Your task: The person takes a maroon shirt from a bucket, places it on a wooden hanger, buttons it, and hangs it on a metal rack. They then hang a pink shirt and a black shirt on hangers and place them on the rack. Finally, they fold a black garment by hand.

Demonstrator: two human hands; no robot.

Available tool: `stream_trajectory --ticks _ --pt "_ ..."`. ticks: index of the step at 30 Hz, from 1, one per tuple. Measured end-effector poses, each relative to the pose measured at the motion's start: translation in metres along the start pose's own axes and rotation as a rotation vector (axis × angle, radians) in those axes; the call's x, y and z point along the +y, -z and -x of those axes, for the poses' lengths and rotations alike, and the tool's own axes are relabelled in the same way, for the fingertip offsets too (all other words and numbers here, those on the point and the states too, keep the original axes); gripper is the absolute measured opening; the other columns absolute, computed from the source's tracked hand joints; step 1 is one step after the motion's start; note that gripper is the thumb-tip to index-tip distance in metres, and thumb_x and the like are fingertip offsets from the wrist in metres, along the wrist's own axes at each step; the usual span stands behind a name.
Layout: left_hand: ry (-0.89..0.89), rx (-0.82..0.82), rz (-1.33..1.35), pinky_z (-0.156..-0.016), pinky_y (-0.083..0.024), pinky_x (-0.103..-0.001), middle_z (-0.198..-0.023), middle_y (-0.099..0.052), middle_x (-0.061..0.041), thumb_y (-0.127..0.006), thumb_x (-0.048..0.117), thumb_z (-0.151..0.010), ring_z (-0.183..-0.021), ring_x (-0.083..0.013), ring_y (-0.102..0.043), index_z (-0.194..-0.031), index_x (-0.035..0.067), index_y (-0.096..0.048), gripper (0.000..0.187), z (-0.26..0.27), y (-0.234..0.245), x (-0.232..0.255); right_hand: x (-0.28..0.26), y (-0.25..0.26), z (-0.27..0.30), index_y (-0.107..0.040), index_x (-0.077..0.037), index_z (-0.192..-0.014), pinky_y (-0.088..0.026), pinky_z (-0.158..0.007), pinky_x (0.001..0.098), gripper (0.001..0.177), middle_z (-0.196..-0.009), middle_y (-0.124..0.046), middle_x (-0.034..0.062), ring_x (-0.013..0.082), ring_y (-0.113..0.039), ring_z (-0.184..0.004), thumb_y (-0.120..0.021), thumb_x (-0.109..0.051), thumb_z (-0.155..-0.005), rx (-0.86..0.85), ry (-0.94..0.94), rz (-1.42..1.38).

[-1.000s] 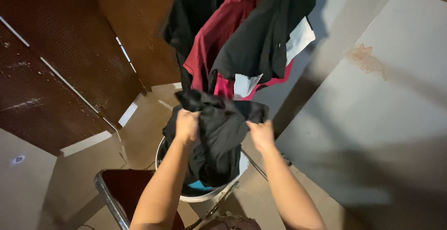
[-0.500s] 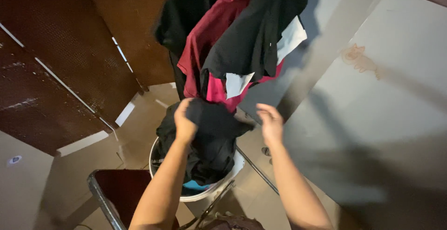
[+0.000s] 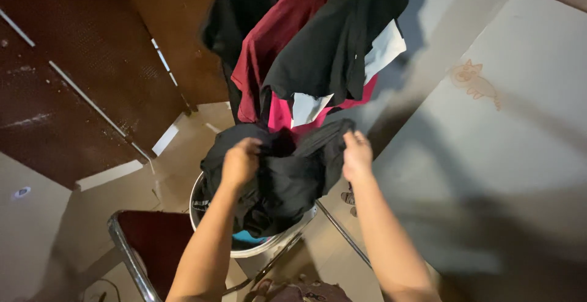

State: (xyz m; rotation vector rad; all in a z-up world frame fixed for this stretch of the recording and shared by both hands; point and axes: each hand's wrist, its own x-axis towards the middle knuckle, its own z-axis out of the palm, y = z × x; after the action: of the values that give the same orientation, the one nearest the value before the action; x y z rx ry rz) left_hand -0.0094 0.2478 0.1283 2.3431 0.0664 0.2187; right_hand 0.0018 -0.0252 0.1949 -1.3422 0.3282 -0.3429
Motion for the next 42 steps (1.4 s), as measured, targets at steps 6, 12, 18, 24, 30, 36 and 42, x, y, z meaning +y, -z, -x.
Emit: stream_trajectory --ticks 6,12,18,24,30,36,42 --pt "0.364 0.367 -0.178 -0.092 -0.056 -0.047 -0.095 -0.073 -0.005 -0.065 0.007 -0.08 -0.099 -0.0341 -0.071 -0.1 0.023 -0.075 0.027 0.011 0.041 -0.08 -0.015 0.028 -0.02 -0.042 0.002 -0.149 -0.022 -0.123 0.0517 0.061 -0.152 -0.044 0.0271 0.0345 -0.037 -0.146 -0.064 -0.034 -0.105 0.216 -0.042 -0.046" --pt "0.508 0.61 -0.475 -0.081 -0.059 -0.041 -0.087 -0.064 0.003 -0.065 0.019 -0.086 -0.085 -0.0269 -0.072 -0.095 0.031 -0.071 0.016 0.021 0.059 -0.147 -0.05 0.039 -0.02 -0.039 -0.006 -0.154 -0.022 -0.122 0.0503 0.075 -0.158 -0.042 0.0165 0.031 -0.033 -0.149 -0.071 -0.05 -0.101 0.239 -0.216 0.04" --pt "0.15 0.34 -0.145 -0.086 -0.058 -0.049 -0.092 -0.073 -0.011 -0.073 0.023 -0.086 -0.095 -0.0381 -0.071 -0.104 0.021 -0.078 0.019 0.009 0.003 -0.047 0.027 0.035 -0.037 -0.066 -0.005 -0.092 -0.061 -0.073 0.0388 0.018 -0.084 -0.074 0.0134 0.025 -0.075 -0.079 -0.08 -0.016 -0.092 -0.167 -0.032 -0.274" --pt "-0.166 0.071 0.449 -0.09 -0.057 -0.046 -0.101 -0.078 -0.016 -0.082 0.03 -0.084 -0.104 -0.0394 -0.071 -0.104 0.015 -0.08 0.025 0.035 -0.038 0.097 -0.025 0.009 0.014 -0.057 -0.009 -0.074 -0.056 -0.056 0.032 0.033 -0.07 -0.069 0.0105 0.0229 -0.068 -0.061 -0.078 -0.024 -0.094 -0.243 -0.155 -0.382" --pt "-0.039 -0.02 0.439 -0.086 -0.058 -0.04 -0.093 -0.077 -0.009 -0.082 0.031 -0.086 -0.097 -0.0286 -0.074 -0.099 0.017 -0.08 0.019 0.019 -0.088 0.082 -0.025 0.016 0.015 -0.056 -0.018 -0.079 -0.054 -0.057 0.029 0.031 -0.07 -0.065 0.0012 0.0182 -0.065 -0.06 -0.071 -0.037 -0.098 -0.315 -0.293 -0.365" --pt "0.25 0.046 0.73 -0.063 -0.05 -0.033 -0.064 -0.055 -0.002 -0.058 0.031 -0.102 -0.066 -0.0169 -0.057 -0.092 0.019 -0.074 0.022 0.003 -0.091 0.055 0.002 0.044 -0.011 -0.064 -0.009 -0.093 -0.056 -0.084 0.0451 0.027 -0.1 -0.074 0.018 0.0279 -0.071 -0.091 -0.068 -0.034 -0.102 -0.183 -0.291 -0.438" --pt "0.299 0.102 0.944 -0.06 -0.048 -0.024 -0.071 -0.057 0.002 -0.055 0.025 -0.104 -0.068 -0.0122 -0.057 -0.09 0.017 -0.068 0.021 -0.008 -0.078 0.037 -0.024 0.05 -0.002 -0.077 -0.016 -0.109 -0.047 -0.093 0.0281 0.027 -0.103 -0.062 -0.0024 0.0123 -0.054 -0.101 -0.075 -0.04 -0.095 -0.136 -0.083 0.077"
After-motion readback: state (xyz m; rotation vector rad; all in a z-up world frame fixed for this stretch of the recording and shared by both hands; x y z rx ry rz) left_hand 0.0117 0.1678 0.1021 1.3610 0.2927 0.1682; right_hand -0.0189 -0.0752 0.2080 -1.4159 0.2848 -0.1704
